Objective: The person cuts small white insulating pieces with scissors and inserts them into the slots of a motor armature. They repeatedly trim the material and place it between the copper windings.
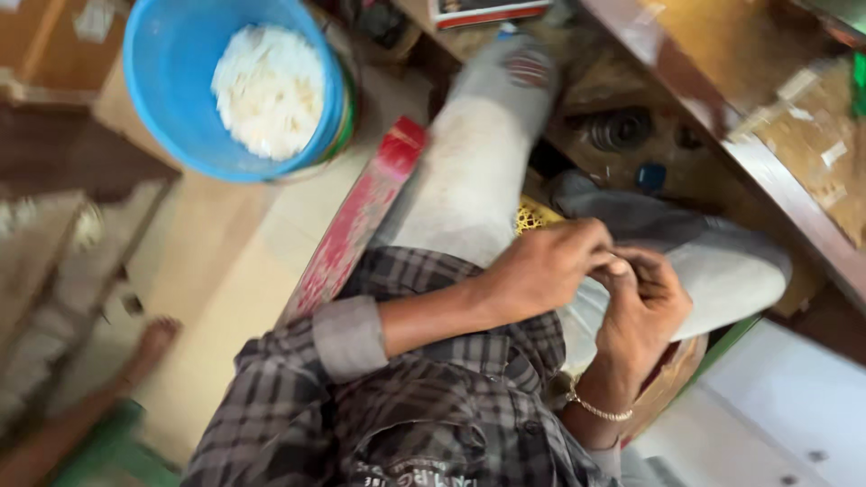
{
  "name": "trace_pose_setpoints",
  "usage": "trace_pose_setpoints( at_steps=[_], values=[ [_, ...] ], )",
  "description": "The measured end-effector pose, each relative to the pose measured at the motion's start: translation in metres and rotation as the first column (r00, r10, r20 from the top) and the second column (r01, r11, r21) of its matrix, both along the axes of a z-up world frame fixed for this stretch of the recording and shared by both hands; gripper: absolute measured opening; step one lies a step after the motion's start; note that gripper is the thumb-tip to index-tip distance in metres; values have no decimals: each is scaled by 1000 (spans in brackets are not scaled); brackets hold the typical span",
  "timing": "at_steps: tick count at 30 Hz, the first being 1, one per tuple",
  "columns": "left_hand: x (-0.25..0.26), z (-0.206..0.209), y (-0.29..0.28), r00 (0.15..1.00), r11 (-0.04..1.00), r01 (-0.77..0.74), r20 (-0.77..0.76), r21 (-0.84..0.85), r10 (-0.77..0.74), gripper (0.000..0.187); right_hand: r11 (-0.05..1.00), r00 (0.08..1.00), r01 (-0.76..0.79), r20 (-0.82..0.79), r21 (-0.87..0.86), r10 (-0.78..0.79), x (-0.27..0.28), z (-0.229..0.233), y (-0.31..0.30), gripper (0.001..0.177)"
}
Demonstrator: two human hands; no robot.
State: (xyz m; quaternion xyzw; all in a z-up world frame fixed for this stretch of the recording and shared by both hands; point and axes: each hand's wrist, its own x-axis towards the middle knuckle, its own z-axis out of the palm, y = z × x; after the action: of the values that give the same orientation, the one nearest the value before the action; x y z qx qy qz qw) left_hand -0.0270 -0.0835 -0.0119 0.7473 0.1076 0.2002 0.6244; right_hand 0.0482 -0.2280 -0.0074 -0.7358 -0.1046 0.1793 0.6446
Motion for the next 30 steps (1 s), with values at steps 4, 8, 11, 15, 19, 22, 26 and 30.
trace_pose_setpoints(
  at_steps=[4,8,11,15,19,22,26,30],
  values=[
    [-2,-5,-5,985,991,-80,162,111,62,16,995,997,-82,-4,53,83,8,0,-10,7],
    [6,3,-1,974,993,-71,220,99,48,32,968,994,-107,6,226,108,12,7,3,5],
    [9,6,-2,983,985,-68,159,-157,93,23,921,981,-190,112,340,161,8,8,12,5],
    [12,4,-6,985,985,-73,142,-155,95,16,890,958,-280,163,360,235,5,9,10,17],
    [10,7,-9,995,990,-86,61,115,79,21,936,948,-262,245,234,204,1,9,1,28],
    [8,13,-9,988,980,-134,92,146,122,26,992,927,-102,370,80,66,-6,2,-5,24],
    [6,24,2,984,990,-131,130,61,122,25,998,860,-57,510,32,32,3,-4,5,12],
    [-4,26,17,989,994,-113,96,11,111,20,995,790,-45,606,-92,92,1,-4,15,12]
  ],
)
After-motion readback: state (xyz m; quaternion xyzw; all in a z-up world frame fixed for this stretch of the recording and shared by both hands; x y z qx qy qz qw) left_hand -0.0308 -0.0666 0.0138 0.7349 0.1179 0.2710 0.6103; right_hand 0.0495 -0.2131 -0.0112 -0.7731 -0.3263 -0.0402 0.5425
